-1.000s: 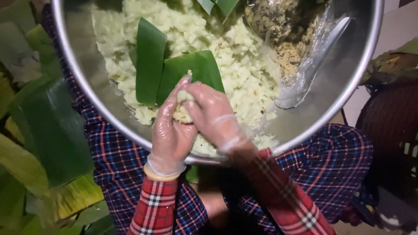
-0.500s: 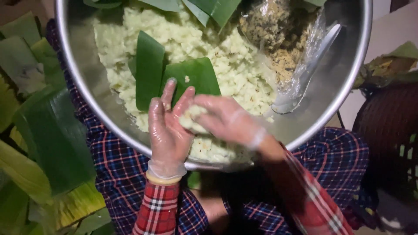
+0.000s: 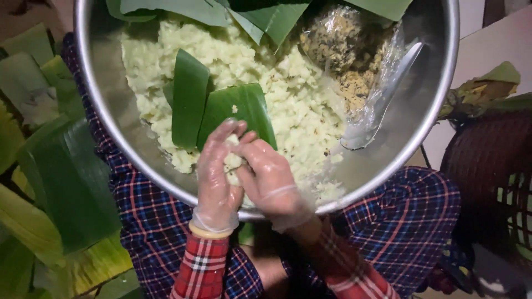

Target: A person wearing gloves is portioning dough from a large metal bowl, adding a dark filling, and wrapping the mixture in banana leaves while sitting on the floor.

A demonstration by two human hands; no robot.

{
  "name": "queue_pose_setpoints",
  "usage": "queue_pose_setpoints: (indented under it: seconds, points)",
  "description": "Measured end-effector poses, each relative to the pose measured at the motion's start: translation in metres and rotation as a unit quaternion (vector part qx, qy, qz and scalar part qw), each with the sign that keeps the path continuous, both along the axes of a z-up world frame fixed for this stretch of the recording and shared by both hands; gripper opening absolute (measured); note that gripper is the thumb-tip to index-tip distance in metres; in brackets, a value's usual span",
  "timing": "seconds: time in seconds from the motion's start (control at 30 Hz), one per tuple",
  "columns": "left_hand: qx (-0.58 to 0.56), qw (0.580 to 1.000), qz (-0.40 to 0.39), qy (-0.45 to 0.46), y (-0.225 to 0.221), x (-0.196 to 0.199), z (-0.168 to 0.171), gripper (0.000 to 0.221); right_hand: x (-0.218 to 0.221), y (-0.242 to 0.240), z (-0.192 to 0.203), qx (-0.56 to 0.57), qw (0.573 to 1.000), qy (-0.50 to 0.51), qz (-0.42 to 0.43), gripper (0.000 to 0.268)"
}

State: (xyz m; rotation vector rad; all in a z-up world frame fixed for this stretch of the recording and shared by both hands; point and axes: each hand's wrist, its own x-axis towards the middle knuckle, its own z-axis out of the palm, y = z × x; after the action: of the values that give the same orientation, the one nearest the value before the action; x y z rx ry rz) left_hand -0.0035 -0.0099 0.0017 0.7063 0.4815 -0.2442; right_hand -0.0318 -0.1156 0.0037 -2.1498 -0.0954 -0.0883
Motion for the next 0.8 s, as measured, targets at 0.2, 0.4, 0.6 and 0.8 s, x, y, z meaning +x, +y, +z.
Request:
queue_pose_setpoints:
  seconds: [0.2,0.4,0.6,0.8]
  points:
    - [-0.037,0.999,0.015,-0.022,-0.008,-0.006,0.019,0.049,0.001,-0.036,0.029,0.166,0.985,0.029,0.048,0.07]
    - [0.132,0.939,-0.179,-0.261,0.003,-0.015,0.044,0.075,-0.001,-0.051,0.053,0.301,0.905,0.298,-0.036,0.054]
    - [0.599,0.73,-0.306,-0.124,0.065,0.007,0.058,0.042,0.03,-0.05,0.053,0.341,0.914,0.218,-0.031,0.052]
    - [0.504,0.817,-0.273,-0.062,0.052,0.021,0.073,0.067,0.055,-0.019,0.058,0.236,0.939,0.23,-0.098,0.068]
